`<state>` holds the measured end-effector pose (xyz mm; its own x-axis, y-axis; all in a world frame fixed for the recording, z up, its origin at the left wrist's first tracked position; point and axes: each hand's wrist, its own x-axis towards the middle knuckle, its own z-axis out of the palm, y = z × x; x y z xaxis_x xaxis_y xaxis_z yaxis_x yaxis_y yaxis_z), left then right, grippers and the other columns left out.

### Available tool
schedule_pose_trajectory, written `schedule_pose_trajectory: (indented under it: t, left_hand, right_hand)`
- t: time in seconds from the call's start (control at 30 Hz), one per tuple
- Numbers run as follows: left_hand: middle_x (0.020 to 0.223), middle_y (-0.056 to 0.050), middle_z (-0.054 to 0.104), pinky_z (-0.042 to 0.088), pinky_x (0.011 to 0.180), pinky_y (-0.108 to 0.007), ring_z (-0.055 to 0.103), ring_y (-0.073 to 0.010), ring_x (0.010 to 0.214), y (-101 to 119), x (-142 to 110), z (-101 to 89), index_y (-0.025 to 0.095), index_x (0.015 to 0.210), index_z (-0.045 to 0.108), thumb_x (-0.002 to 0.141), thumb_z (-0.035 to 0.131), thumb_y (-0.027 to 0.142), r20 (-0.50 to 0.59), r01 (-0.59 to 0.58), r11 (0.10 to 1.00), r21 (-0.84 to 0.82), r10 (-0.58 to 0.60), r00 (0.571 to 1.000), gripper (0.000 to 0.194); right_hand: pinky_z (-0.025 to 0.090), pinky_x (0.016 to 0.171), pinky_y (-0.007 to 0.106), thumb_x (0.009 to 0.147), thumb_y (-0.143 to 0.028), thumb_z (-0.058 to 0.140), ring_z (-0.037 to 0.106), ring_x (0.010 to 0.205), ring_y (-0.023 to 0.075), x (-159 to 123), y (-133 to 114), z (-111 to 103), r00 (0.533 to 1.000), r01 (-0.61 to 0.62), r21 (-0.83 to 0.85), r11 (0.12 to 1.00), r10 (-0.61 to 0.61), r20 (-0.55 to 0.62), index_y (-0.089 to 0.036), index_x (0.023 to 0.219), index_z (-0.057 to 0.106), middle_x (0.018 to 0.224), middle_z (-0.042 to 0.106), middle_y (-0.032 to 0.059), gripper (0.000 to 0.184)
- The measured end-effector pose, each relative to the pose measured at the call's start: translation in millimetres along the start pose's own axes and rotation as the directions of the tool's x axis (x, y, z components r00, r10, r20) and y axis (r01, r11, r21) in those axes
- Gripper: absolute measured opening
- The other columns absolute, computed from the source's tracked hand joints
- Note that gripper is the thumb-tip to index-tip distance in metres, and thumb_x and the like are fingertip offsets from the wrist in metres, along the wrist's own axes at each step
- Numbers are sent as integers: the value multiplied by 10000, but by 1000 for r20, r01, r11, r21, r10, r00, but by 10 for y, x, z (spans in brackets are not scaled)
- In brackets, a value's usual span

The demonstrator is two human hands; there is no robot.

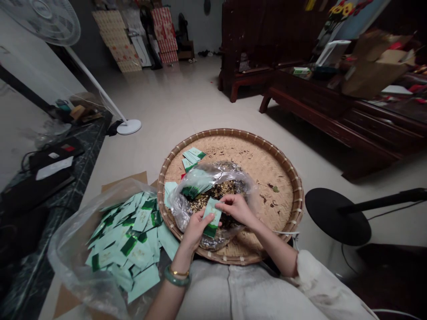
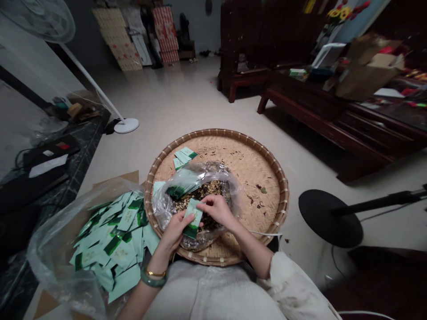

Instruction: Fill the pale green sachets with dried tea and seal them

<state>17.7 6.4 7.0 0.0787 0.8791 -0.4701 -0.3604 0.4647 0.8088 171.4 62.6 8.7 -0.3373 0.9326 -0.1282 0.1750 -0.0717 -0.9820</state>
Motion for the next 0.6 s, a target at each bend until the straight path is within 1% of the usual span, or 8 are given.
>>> schedule_pose_trajectory:
  t: [0.1, 0.17, 0.23, 0.27, 0.33, 0.4, 0.47, 0.6]
  left_hand:
    - [674, -52, 703, 504, 510, -244, 665, -181, 574, -11, 12, -8, 95, 894, 657, 581, 793, 417, -45, 17, 999, -39, -18, 999, 469]
    - [702, -57, 708, 523, 516, -249, 675, -186, 598, -6, 30, -25, 102, 889, 638, 599, 784, 406, -101, -9, 994, -108, -2, 995, 444]
    - [789, -73, 717, 545, 543, -260, 685, -192, 641, 11, 44, -43, 107, 908, 631, 624, 772, 372, -111, -21, 985, -173, 1, 994, 414]
    - [838, -85, 718, 555, 561, -269, 689, -197, 667, 22, 49, -50, 107, 922, 629, 640, 761, 350, -104, -21, 980, -196, 1, 995, 395]
    - [922, -105, 711, 571, 610, -296, 693, -212, 726, 41, 51, -58, 108, 952, 629, 678, 731, 308, -87, -13, 974, -224, -7, 996, 355]
    - [972, -116, 702, 578, 658, -326, 692, -229, 785, 51, 49, -60, 116, 978, 628, 721, 690, 292, -80, -6, 971, -241, -13, 997, 318]
    - [996, -119, 697, 577, 694, -348, 689, -242, 829, 51, 45, -64, 129, 987, 629, 755, 651, 297, -83, -4, 970, -244, -17, 996, 286]
    - [973, -119, 702, 573, 705, -349, 690, -247, 836, 44, 34, -86, 132, 981, 627, 762, 636, 312, -91, 2, 974, -228, -23, 996, 283]
  right_hand:
    - [452, 548, 245, 828, -439, 543, 547, 593, 136, -26, 8, -33, 996, 53, -102, 993, -60, -73, -152, 801, 644, 686, 628, 22, 305]
    - [481, 708, 310, 866, -379, 508, 578, 789, 189, -88, 38, -70, 974, 132, -318, 939, -183, -134, -173, 926, 628, 861, 647, 60, 246]
    - [452, 828, 383, 834, -331, 568, 532, 959, 248, -180, 103, -91, 958, 155, -603, 783, -268, -103, -187, 1063, 589, 1009, 614, 99, 271]
    - [445, 835, 406, 806, -308, 602, 505, 998, 275, -229, 146, -90, 963, 133, -724, 677, -260, -67, -183, 1145, 551, 1064, 586, 122, 365]
    - [449, 800, 413, 754, -254, 649, 489, 982, 297, -311, 239, -62, 981, 48, -876, 480, -185, -48, -153, 1269, 464, 1100, 550, 158, 557]
    - [453, 777, 398, 738, -207, 647, 488, 959, 294, -351, 318, -21, 992, -9, -933, 359, -113, -53, -139, 1321, 413, 1091, 541, 165, 632]
    - [458, 780, 385, 746, -183, 616, 490, 958, 286, -348, 365, 3, 996, -25, -945, 327, -73, -51, -128, 1322, 410, 1080, 541, 161, 614]
    - [482, 810, 348, 774, -165, 552, 504, 1004, 260, -306, 382, -25, 998, 2, -916, 402, -65, -26, -137, 1326, 391, 1117, 532, 141, 575]
